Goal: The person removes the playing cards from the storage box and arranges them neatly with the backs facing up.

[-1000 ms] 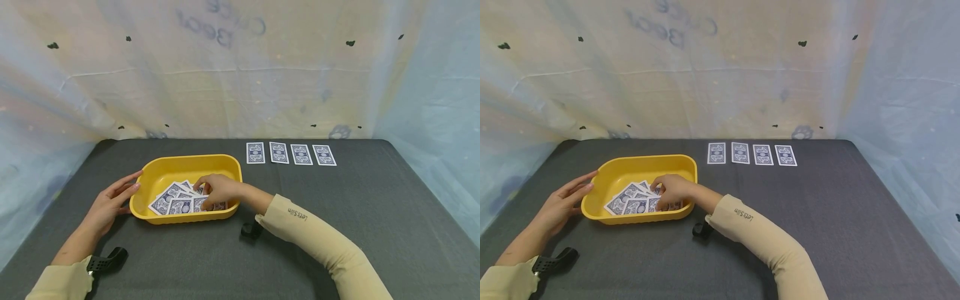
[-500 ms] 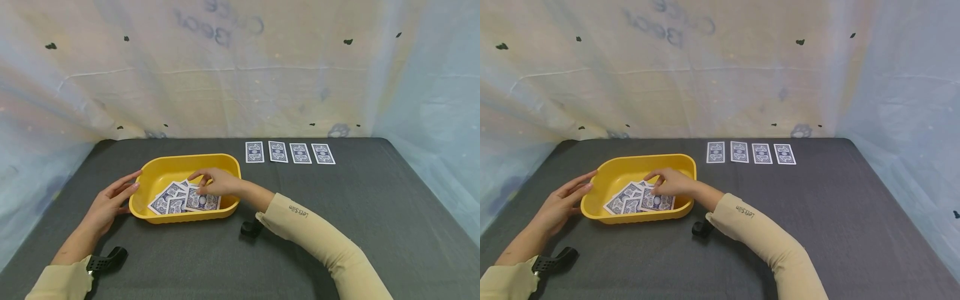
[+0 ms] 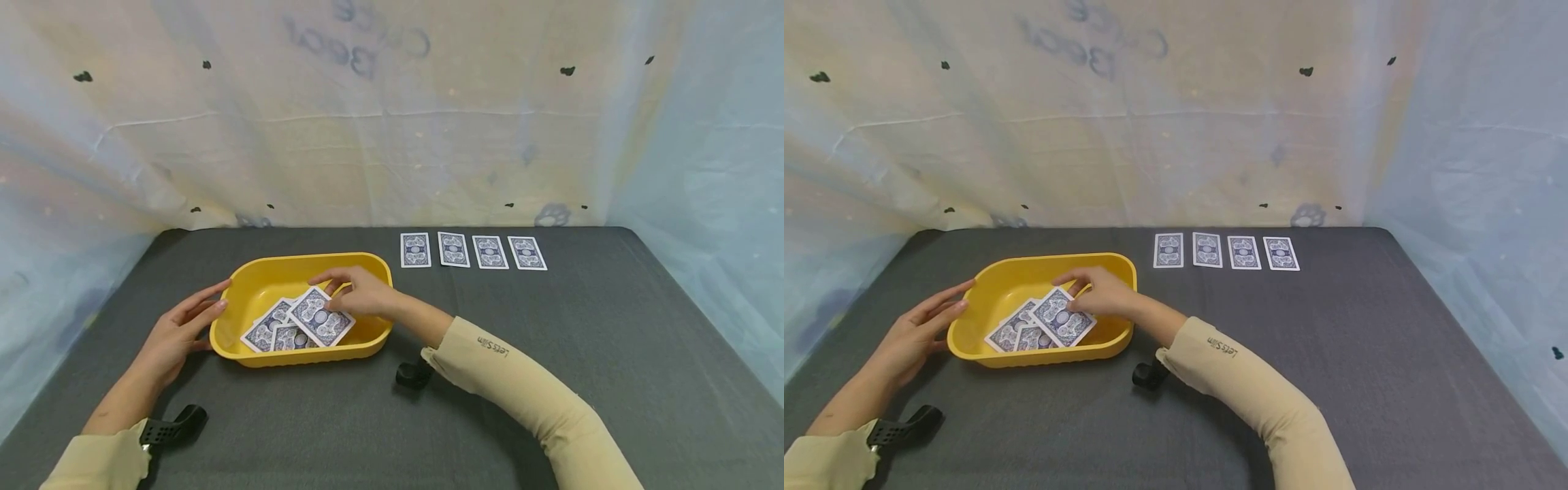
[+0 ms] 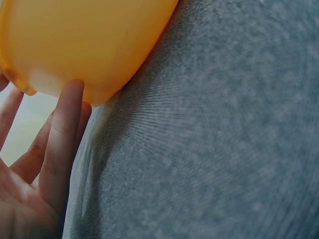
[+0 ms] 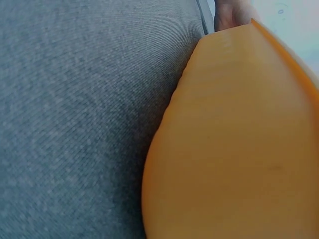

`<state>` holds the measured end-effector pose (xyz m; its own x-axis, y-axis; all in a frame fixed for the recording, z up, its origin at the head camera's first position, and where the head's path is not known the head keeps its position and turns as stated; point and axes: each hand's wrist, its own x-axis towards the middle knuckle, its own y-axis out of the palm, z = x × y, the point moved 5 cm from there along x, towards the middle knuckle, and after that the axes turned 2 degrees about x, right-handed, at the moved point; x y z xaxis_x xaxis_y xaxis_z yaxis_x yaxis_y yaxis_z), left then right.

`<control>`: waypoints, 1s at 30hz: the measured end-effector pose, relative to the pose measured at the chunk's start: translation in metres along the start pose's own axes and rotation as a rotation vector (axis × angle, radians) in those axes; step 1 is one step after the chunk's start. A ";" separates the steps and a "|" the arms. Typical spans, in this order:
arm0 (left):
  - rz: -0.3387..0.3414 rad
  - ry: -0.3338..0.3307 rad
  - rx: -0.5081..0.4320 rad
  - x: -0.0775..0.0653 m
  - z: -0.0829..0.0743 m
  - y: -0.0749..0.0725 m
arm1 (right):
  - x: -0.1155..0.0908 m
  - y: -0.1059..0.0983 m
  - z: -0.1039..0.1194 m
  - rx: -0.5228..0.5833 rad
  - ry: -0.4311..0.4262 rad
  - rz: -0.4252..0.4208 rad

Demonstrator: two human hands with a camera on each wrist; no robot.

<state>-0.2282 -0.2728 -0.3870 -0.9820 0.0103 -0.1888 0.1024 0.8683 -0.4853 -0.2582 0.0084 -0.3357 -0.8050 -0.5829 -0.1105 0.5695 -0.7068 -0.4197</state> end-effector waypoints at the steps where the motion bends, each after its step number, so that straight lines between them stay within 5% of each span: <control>1: 0.000 -0.002 0.000 0.000 0.000 0.000 | -0.001 -0.001 0.000 0.003 -0.002 -0.008; 12: -0.007 0.004 0.013 0.000 0.001 -0.001 | -0.012 -0.011 0.003 0.010 -0.010 -0.130; 30: 0.002 0.027 -0.008 -0.001 0.002 -0.002 | -0.028 -0.019 -0.004 0.228 0.018 -0.146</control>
<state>-0.2273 -0.2750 -0.3874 -0.9857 0.0259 -0.1666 0.1036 0.8724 -0.4777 -0.2468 0.0394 -0.3280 -0.8829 -0.4627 -0.0802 0.4685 -0.8558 -0.2192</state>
